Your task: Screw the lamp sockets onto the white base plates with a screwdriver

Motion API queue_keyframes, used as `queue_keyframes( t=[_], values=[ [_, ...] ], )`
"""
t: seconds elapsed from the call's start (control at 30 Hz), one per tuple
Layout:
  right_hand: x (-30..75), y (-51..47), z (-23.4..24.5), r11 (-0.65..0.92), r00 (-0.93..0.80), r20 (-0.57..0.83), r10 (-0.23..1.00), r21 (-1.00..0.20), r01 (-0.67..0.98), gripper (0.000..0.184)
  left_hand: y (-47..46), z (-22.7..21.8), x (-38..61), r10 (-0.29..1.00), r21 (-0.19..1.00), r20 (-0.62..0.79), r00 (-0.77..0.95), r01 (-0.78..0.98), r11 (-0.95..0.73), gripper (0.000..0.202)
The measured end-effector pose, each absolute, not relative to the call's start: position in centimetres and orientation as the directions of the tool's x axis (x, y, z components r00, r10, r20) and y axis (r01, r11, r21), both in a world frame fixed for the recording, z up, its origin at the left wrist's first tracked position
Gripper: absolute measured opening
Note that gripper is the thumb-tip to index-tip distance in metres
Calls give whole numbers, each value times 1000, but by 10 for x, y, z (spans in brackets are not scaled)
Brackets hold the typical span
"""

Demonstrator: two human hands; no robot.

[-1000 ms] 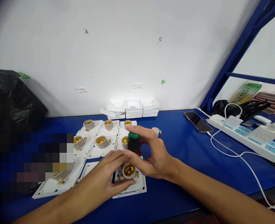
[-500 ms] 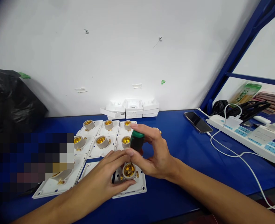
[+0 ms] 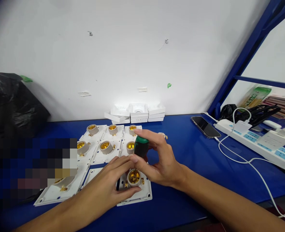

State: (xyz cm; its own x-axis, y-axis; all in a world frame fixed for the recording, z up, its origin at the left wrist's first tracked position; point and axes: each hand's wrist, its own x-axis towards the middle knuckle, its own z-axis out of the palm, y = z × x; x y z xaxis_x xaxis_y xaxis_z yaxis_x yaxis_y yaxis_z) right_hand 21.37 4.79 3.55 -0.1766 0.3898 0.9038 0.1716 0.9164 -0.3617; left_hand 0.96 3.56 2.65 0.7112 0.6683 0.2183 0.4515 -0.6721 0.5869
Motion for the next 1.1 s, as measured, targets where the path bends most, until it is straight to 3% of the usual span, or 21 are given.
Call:
queue_keyframes(
  t=[0.63, 1.1],
  values=[
    [216, 49, 32, 913, -248, 880, 405, -374, 163, 72, 35, 23, 11, 668, 566, 273, 692, 446, -694, 45],
    [215, 49, 35, 905, -233, 876, 422, -394, 156, 68, 35, 27, 10, 677, 579, 227, 700, 462, -672, 39]
  ],
)
